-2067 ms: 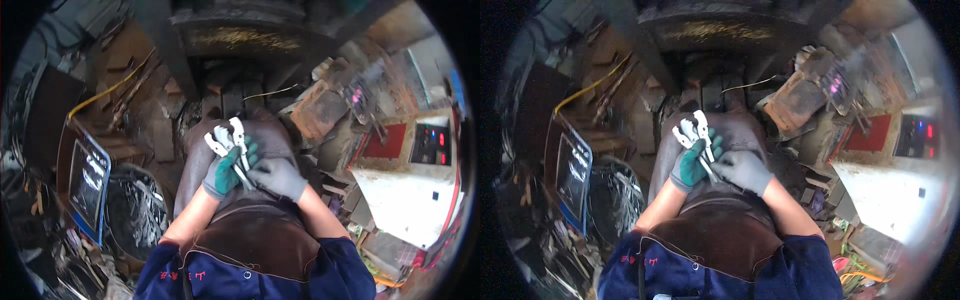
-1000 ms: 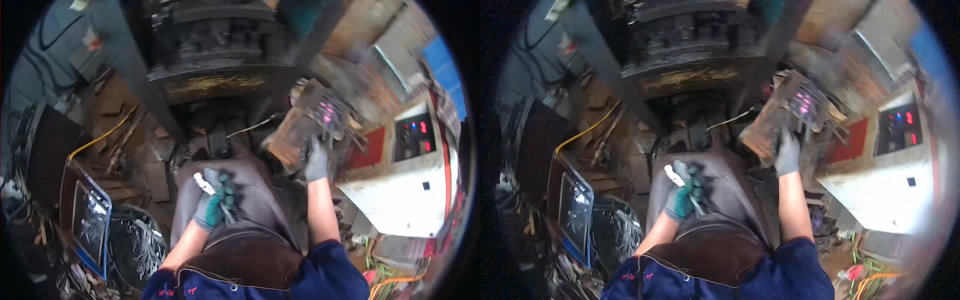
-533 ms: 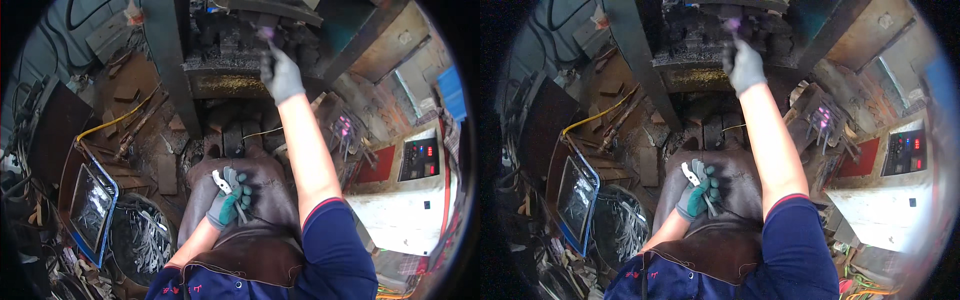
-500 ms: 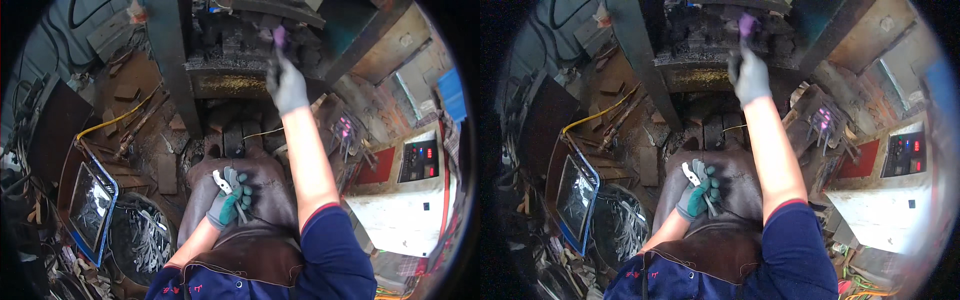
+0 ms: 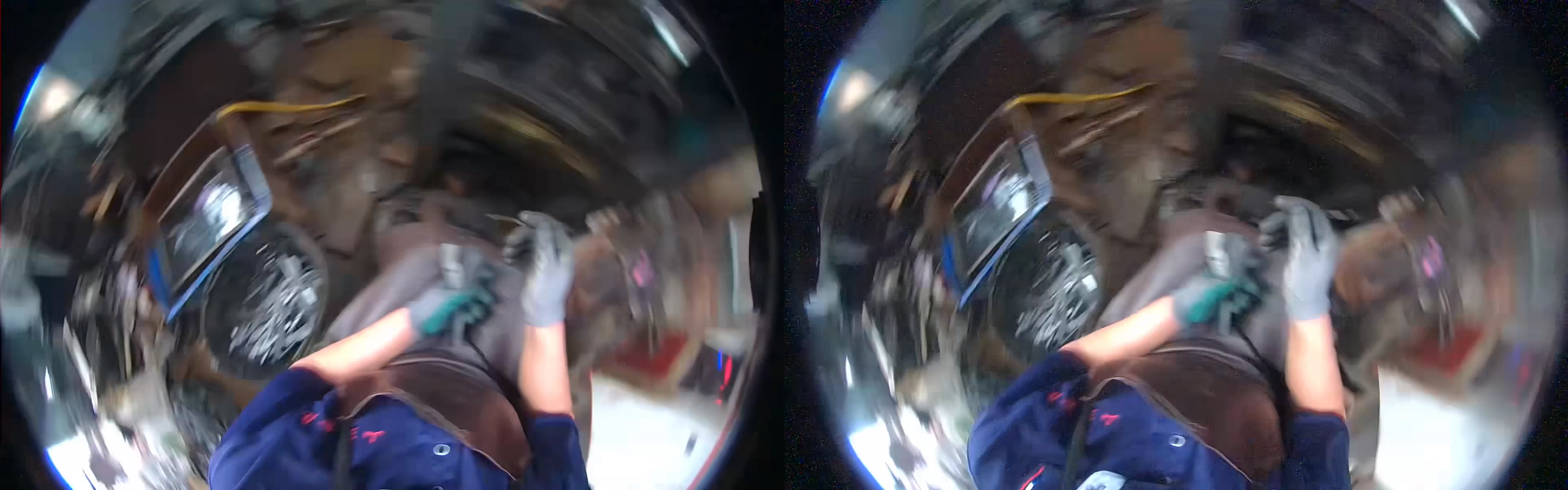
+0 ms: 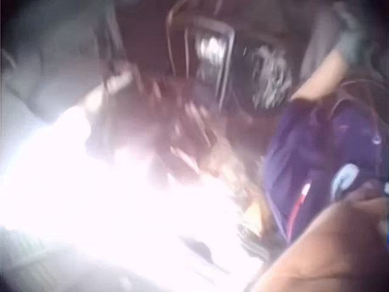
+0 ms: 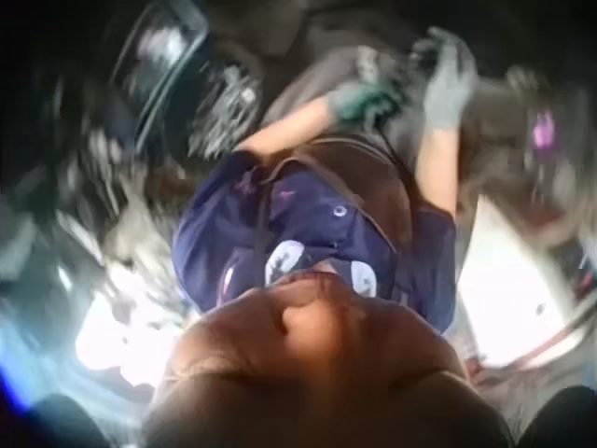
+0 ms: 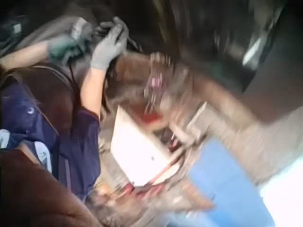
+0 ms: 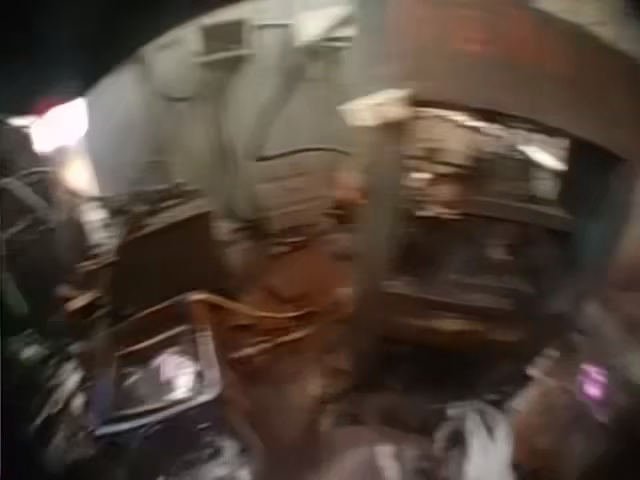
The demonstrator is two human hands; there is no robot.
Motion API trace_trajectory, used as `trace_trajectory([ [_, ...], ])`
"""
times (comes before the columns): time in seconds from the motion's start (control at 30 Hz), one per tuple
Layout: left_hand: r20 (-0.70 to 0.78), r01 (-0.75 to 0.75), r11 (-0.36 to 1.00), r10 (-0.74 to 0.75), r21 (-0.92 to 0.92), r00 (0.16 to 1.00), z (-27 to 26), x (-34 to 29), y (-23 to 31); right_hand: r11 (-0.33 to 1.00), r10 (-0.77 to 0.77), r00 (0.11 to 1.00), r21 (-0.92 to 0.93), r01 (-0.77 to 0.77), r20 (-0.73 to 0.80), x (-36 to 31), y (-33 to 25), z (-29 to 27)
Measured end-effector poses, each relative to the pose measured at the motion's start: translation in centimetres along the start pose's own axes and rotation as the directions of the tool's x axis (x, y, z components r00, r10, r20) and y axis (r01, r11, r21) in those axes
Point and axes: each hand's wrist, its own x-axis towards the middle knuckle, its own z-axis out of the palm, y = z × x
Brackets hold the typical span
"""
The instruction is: The person heats metal pieces in an electric furnace, places each heated piece into a press machine to stamp it, and collects the pressed metal parts.
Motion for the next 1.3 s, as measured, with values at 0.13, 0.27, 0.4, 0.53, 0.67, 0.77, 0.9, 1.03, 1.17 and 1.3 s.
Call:
trace_trajectory([
  [0.13, -0.216, -0.090, 0.983, 0.053, -0.163, 0.975, -0.2, -1.5, 1.0, 0.782, 0.423, 0.778, 0.621, -0.055, -0.465, -1.6, 7.3, -11.9],
  [0.27, -0.221, -0.029, 0.987, -0.007, -0.156, 0.975, 0.0, -0.1, 0.6, 0.534, 0.443, 0.765, 0.823, 0.194, -0.468, -4.6, 8.6, -22.2],
  [0.4, -0.190, 0.006, 0.984, -0.040, -0.176, 0.981, 0.7, 0.8, 0.3, 0.599, 0.386, 0.735, 0.757, 0.261, -0.558, -2.2, 6.9, -25.1],
  [0.53, -0.206, -0.028, 0.986, -0.007, -0.166, 0.979, 0.3, -0.5, 0.6, 0.810, 0.335, 0.676, 0.567, 0.149, -0.657, -2.8, 7.0, -22.7],
  [0.67, -0.176, 0.018, 0.979, -0.055, -0.202, 0.983, 0.8, 0.2, 0.8, 0.932, 0.162, 0.740, 0.347, 0.102, -0.653, -5.1, 1.8, -16.2],
  [0.77, -0.155, 0.031, 0.975, -0.066, -0.221, 0.986, 0.9, 0.1, 1.0, 0.989, 0.034, 0.860, 0.142, 0.045, -0.509, 0.2, -2.7, -11.4],
  [0.9, -0.131, 0.028, 0.970, -0.062, -0.242, 0.989, -0.2, 0.0, 0.9, 0.994, 0.016, 0.996, 0.113, -0.006, -0.085, 10.2, -5.8, -6.4],
  [1.03, -0.138, 0.018, 0.970, -0.053, -0.244, 0.989, -0.3, -0.2, 0.9, 0.984, 0.162, 0.981, 0.097, -0.152, -0.108, 18.0, -6.4, -3.8],
  [1.17, -0.142, 0.013, 0.962, -0.053, -0.272, 0.988, 0.2, -0.6, 1.0, 0.939, 0.306, 0.951, 0.146, -0.311, 0.052, 23.3, -6.1, -5.8],
  [1.3, -0.099, -0.005, 0.970, -0.020, -0.243, 0.995, -0.4, -0.3, 0.7, 0.954, 0.250, 0.965, 0.148, -0.259, 0.081, 23.3, -5.6, -6.4],
])
